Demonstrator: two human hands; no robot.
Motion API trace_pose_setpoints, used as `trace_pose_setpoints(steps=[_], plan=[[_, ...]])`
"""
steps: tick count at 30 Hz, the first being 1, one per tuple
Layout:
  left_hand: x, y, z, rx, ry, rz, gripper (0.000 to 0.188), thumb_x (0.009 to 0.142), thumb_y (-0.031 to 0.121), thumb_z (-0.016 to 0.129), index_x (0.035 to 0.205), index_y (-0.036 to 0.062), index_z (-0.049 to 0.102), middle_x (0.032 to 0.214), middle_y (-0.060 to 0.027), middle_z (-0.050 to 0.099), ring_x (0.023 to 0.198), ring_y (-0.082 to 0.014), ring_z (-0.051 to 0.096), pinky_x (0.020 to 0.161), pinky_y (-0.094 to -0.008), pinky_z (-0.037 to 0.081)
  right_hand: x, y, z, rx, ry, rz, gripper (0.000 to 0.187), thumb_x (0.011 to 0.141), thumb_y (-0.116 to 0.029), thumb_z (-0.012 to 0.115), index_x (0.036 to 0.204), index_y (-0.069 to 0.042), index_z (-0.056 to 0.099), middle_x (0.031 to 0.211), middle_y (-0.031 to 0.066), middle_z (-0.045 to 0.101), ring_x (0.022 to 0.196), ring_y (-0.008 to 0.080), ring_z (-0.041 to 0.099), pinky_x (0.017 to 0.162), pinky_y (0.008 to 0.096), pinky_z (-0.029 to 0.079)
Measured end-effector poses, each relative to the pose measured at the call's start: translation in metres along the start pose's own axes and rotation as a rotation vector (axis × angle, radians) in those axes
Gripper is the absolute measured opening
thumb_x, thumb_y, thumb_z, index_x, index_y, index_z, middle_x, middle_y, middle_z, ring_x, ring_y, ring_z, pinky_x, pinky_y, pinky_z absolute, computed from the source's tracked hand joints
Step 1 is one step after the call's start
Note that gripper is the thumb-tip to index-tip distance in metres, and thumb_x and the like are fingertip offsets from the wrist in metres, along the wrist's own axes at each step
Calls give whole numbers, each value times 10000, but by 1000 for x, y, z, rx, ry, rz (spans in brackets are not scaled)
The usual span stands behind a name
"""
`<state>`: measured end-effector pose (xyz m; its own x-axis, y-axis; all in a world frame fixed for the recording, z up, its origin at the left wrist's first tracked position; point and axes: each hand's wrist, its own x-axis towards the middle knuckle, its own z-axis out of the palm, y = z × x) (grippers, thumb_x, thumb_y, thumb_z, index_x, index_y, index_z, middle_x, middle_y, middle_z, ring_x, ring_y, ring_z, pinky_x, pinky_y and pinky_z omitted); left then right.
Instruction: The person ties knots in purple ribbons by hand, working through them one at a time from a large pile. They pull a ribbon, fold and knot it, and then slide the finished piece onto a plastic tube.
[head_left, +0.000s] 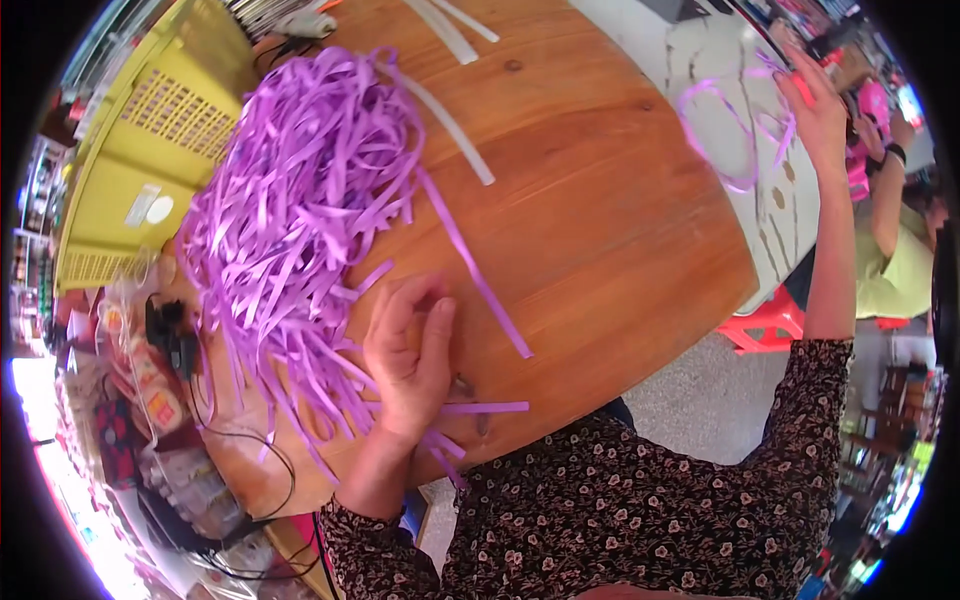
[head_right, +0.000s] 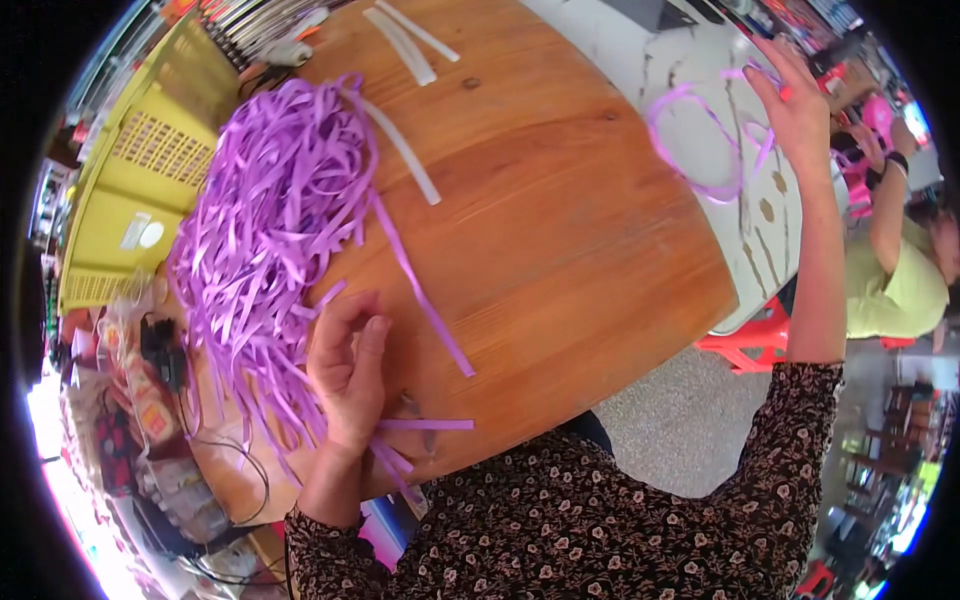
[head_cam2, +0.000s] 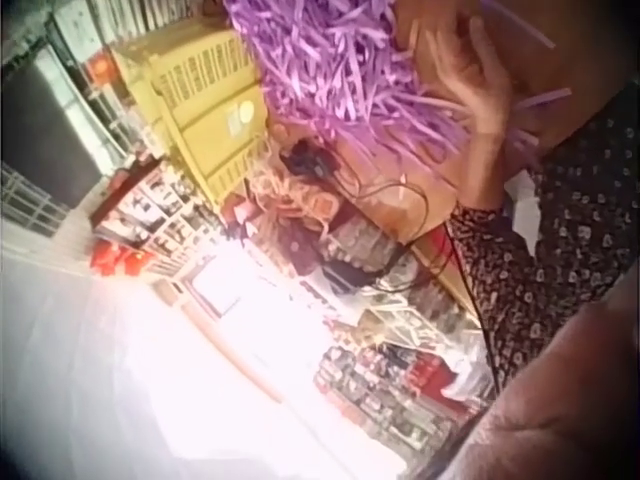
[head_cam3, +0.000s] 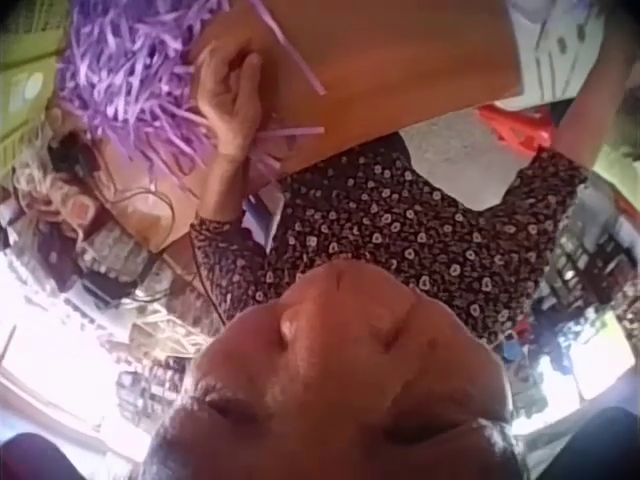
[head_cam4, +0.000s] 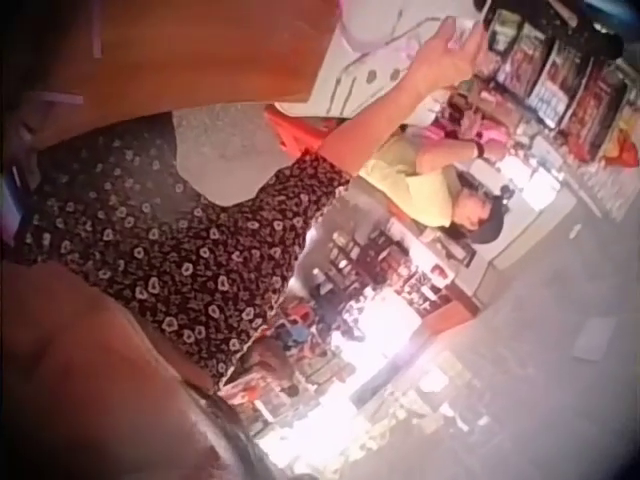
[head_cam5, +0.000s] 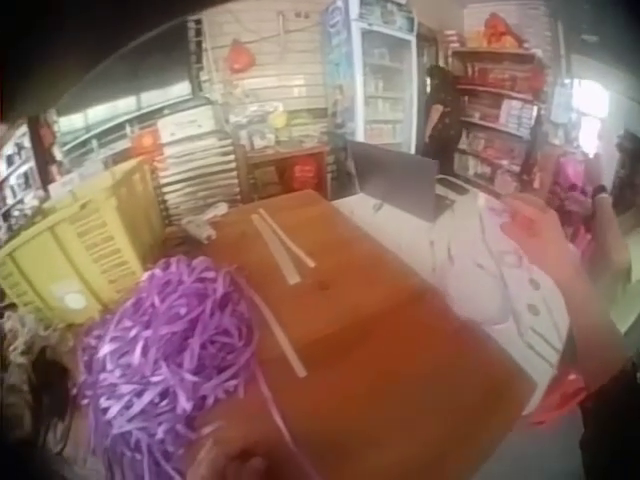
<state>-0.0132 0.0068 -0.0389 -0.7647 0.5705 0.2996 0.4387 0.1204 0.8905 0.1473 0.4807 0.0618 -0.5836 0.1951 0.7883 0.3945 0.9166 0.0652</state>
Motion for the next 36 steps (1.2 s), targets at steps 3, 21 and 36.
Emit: trace_pose_setpoints(steps=[3, 21, 36], plan=[[2, 7, -3, 6, 89, 8, 166, 823, -13, 614, 990, -10, 609, 875, -95, 589, 797, -188, 583, 729, -267, 463, 9, -71, 20, 351, -113, 76, 308, 865, -88, 614, 1173, -68, 609, 1127, 27, 628, 959, 126, 593, 820, 231, 458], [2, 22, -15, 0, 84, 122, 80, 823, -36, 617, 898, -8, 628, 823, -99, 608, 728, -180, 587, 662, -255, 458, 10, -356, 120, 683, -333, -645, 123, 738, -113, 589, 825, -56, 654, 880, 42, 583, 869, 219, 530, 806, 356, 433], [-1, 10, -9, -158, 107, -19, 184, 879, -19, 568, 1063, -6, 582, 897, -15, 538, 775, -88, 477, 713, -217, 405, 25, -285, 5, 1726, -849, 198, 157, 914, -103, 553, 943, 26, 637, 825, 87, 635, 754, 132, 611, 713, 257, 502]])
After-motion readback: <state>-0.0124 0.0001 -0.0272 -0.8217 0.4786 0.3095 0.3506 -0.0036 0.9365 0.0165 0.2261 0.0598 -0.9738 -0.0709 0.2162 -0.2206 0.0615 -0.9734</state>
